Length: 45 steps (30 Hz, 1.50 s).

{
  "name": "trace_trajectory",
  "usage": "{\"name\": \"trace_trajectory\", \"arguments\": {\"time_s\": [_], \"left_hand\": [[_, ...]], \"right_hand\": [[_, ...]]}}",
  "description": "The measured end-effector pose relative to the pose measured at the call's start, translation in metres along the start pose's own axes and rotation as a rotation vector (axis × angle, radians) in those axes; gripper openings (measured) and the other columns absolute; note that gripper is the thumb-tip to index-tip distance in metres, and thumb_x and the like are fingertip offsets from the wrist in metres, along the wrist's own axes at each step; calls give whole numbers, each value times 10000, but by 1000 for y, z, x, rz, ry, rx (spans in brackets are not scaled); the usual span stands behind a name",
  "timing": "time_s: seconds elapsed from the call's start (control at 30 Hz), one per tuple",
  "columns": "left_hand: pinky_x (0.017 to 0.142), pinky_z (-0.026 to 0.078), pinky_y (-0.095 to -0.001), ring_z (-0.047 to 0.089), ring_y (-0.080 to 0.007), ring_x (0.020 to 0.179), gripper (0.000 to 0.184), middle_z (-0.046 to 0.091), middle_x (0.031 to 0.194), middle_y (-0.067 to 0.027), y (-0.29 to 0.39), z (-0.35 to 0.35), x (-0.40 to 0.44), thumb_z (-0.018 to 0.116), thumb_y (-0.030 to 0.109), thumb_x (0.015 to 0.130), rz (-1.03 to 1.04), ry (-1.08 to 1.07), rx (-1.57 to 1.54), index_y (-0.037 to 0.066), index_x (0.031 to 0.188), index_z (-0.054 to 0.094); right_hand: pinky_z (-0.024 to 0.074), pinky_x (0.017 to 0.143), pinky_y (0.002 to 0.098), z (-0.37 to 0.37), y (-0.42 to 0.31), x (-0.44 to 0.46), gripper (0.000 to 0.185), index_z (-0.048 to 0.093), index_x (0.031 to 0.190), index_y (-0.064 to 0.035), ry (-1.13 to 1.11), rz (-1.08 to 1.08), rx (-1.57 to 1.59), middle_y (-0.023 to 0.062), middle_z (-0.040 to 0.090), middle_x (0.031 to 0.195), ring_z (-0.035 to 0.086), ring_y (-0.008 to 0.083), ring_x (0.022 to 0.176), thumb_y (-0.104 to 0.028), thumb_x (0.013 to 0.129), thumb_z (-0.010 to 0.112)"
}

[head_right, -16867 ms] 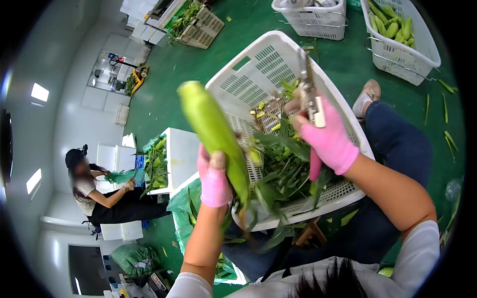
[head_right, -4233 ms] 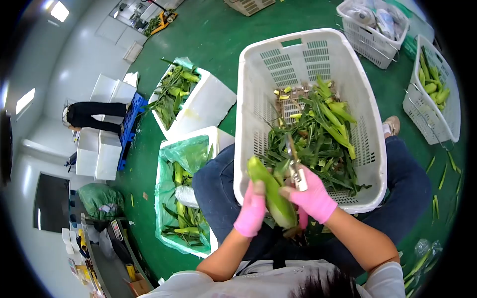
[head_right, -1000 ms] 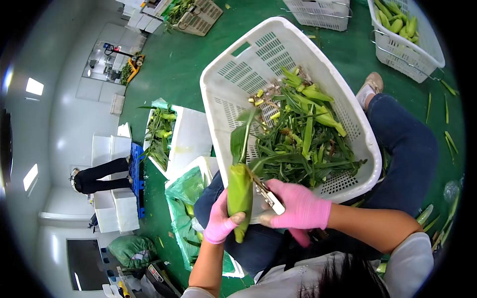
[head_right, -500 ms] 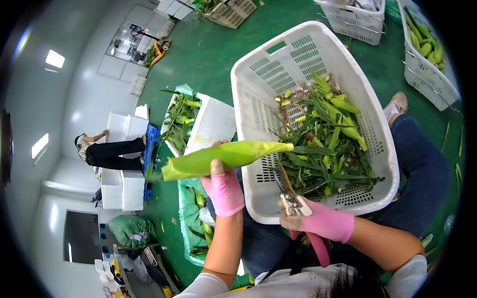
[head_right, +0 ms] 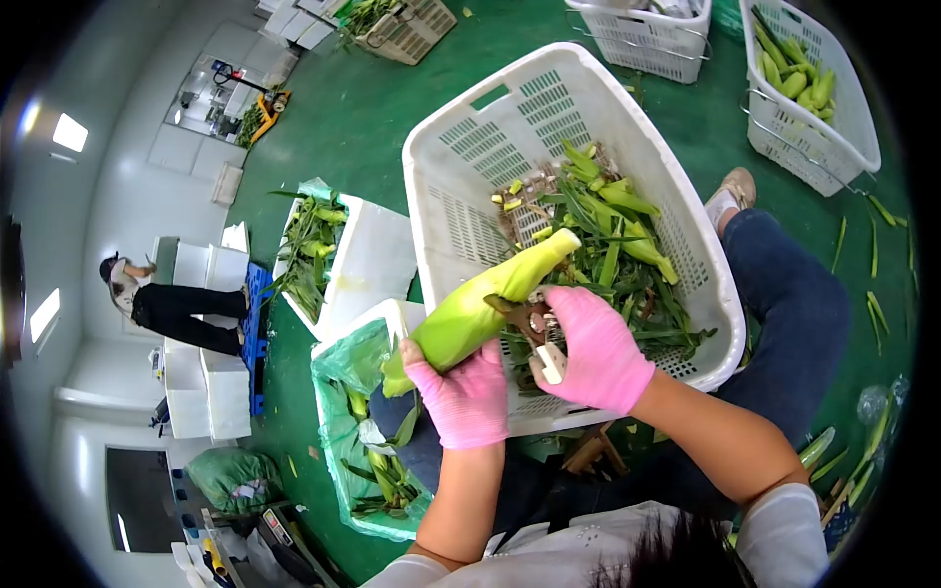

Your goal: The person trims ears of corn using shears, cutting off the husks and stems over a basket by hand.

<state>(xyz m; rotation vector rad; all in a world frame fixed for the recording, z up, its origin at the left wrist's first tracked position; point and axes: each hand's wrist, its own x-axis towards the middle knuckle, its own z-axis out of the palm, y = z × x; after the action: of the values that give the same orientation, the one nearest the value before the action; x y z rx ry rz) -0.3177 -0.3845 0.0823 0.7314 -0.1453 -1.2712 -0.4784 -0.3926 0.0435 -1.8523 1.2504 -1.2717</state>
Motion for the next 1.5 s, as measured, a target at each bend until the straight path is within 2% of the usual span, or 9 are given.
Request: {"name": "trace_trajectory", "arguments": {"time_s": [0.17,0.3,0.43,0.5,0.6,0.7,0.83,1.13,1.5], "left_hand": [[1113,461,-544,531,-367,1307,657,544,1418,-175,9,-8,9,595,530,992,-259,41,-102,-7,1360,508],[1058,491,-505,567,-355,1224,591,571,1349,-171,31,-55,42,590,460,1005,-514,-161,-194,-11,1352,507],[729,521,-347,523,-200,778,608,509,948,-72,34,-42,34,571,476,997,-839,-333,-575,48,1417,471],[829,525,-344,517,-189,818,706,481,902,-62,51,-51,34,591,534,972,-656,-743,-478,92,1494,414],[1100,446,-579,577,-240,1014,826,537,987,-63,64,-39,6,658,631,876,-440,-521,-146,163,1515,423],[872,513,-440,551,-213,1075,898,539,1082,-35,50,-77,8,776,693,759,-834,-380,-304,199,1451,485],[861,528,-389,563,-202,1097,925,552,1203,-46,30,-99,-14,745,698,794,-675,-391,70,182,1501,445],[996,537,-460,639,-249,1125,779,621,1257,-109,54,-104,-45,675,615,903,-790,-375,389,74,1433,493],[920,513,-478,586,-283,939,655,599,1067,-108,174,-192,-118,550,578,937,-395,-131,-135,121,1406,522]], "right_hand": [[552,672,438,-10,-5,-1,434,568,1061,-33,-43,82,-47,144,654,816,670,370,741,-159,711,792],[569,651,363,-22,-13,-17,433,594,1065,-51,-635,158,311,137,694,809,714,256,713,-213,734,821],[551,609,333,-15,-33,-32,281,616,1042,-36,-1088,249,973,39,671,807,648,159,686,-45,797,753],[565,597,343,-38,-38,-31,341,611,1047,-16,-1068,767,1382,110,667,816,675,211,722,-62,749,771],[583,620,388,-32,-18,-14,599,563,1181,46,-687,561,1483,152,646,952,699,300,780,-207,691,797],[568,754,416,-25,-31,7,626,519,1253,31,-318,563,1468,136,628,1044,674,285,875,-306,787,769],[548,846,428,-14,14,10,317,562,1174,-8,432,991,1363,100,608,1016,619,234,906,-249,969,575],[529,467,323,22,-32,-13,402,507,1203,-15,-421,982,988,69,578,888,598,189,609,-94,861,704],[540,709,299,-17,64,51,352,606,1175,-60,-400,676,705,23,619,881,620,164,806,-181,854,682]]}}
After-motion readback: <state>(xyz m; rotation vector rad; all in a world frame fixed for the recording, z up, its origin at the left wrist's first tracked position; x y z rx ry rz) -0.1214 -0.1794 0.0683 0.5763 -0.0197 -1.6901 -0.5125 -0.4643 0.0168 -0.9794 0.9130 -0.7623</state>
